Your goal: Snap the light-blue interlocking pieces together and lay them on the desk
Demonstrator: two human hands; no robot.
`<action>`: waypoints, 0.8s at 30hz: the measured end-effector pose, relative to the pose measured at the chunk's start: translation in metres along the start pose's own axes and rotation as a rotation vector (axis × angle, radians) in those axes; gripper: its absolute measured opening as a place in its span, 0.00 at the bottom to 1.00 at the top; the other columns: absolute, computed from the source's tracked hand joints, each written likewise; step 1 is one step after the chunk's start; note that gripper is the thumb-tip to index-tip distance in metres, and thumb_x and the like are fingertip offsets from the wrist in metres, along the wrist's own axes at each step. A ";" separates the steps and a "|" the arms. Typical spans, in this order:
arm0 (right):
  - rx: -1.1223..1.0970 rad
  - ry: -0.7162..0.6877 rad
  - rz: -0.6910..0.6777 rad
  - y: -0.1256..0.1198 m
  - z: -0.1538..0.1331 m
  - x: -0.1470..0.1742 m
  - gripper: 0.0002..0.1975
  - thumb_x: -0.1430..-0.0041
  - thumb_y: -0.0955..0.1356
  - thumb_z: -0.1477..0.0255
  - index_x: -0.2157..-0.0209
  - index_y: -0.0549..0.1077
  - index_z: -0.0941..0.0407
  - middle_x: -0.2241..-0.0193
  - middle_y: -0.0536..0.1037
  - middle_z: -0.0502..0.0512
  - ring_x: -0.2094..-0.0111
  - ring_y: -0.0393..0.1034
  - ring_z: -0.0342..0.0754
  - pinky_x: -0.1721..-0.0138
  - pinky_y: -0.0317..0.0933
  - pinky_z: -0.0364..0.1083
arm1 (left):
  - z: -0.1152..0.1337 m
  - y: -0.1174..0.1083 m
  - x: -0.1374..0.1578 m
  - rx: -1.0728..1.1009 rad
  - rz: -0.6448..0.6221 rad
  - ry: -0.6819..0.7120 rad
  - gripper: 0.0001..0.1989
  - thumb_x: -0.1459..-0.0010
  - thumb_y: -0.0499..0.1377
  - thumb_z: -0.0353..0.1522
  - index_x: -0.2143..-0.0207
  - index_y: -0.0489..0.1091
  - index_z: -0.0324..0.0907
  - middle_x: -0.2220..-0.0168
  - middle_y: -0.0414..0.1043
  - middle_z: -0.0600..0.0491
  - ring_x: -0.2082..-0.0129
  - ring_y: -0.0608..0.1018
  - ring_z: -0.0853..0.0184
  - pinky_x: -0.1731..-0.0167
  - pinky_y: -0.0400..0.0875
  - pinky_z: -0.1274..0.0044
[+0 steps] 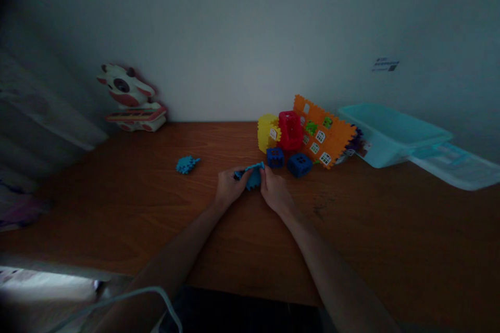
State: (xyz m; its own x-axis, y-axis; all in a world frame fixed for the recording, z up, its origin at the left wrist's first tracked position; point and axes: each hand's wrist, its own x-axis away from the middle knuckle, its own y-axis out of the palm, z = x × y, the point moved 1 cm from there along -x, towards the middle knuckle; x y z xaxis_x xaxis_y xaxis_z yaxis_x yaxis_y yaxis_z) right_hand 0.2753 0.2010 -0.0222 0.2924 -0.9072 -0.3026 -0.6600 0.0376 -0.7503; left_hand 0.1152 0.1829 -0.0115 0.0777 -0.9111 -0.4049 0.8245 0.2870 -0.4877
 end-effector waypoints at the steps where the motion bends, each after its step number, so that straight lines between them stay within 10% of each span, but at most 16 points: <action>1: 0.004 0.009 0.003 0.001 0.000 0.000 0.16 0.30 0.55 0.68 0.55 0.71 0.57 0.74 0.79 0.58 0.74 0.76 0.54 0.73 0.59 0.46 | 0.001 0.000 0.000 -0.002 -0.001 -0.005 0.11 0.37 0.59 0.38 0.61 0.80 0.45 0.64 0.83 0.53 0.68 0.82 0.65 0.62 0.78 0.73; 24: 0.046 0.083 0.102 0.004 -0.001 -0.001 0.15 0.30 0.55 0.69 0.63 0.71 0.55 0.77 0.78 0.57 0.75 0.76 0.53 0.74 0.57 0.46 | 0.004 0.007 0.001 0.052 0.026 -0.011 0.10 0.38 0.60 0.36 0.60 0.80 0.45 0.64 0.83 0.52 0.67 0.83 0.65 0.62 0.78 0.74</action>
State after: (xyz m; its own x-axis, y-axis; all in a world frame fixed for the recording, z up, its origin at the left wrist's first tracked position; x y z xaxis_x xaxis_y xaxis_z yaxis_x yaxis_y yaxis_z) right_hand 0.2713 0.2014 -0.0245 0.1659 -0.9293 -0.3299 -0.6504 0.1484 -0.7449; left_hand 0.1230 0.1830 -0.0121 0.1050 -0.9069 -0.4080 0.8502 0.2947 -0.4362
